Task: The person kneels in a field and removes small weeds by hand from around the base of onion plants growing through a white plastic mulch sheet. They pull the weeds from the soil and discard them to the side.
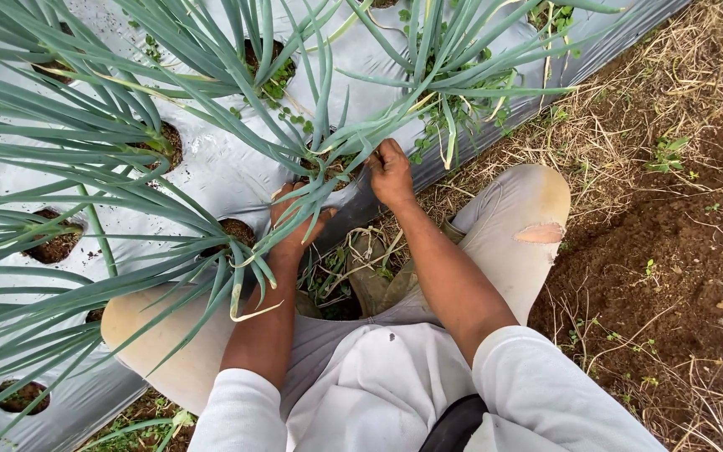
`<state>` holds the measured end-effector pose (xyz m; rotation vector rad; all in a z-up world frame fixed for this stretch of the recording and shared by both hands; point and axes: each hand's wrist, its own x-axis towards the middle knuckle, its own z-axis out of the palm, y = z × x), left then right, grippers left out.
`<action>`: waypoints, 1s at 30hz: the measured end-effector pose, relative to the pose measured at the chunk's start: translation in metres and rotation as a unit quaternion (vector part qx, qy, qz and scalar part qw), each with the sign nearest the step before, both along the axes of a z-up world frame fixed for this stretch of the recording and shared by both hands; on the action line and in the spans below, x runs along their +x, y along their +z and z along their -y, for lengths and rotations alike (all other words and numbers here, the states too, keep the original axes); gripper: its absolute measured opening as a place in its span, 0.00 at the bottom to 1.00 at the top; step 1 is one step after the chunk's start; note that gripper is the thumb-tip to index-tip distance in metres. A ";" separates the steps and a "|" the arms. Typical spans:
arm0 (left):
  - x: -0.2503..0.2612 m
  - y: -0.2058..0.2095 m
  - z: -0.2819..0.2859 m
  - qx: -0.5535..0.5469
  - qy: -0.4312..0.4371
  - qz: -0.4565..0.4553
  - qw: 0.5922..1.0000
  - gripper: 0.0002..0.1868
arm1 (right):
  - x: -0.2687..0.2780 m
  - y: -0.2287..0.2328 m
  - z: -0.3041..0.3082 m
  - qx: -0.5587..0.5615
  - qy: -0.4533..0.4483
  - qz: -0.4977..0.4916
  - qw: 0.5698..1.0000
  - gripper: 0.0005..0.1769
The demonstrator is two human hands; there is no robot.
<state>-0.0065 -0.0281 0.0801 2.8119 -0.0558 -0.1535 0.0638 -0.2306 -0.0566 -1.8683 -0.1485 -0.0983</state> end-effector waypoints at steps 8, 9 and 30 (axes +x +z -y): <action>0.001 -0.033 -0.017 0.061 -0.061 0.019 0.996 0.25 | 0.004 0.028 -0.027 -0.224 -0.027 -0.037 0.974 0.18; 0.002 -0.012 -0.018 0.062 -0.059 0.019 0.996 0.25 | 0.003 0.041 -0.032 -0.223 -0.024 -0.036 0.974 0.18; -0.008 -0.037 0.008 -0.122 0.181 0.026 0.975 0.26 | 0.023 0.021 -0.006 0.001 -0.040 0.040 0.998 0.15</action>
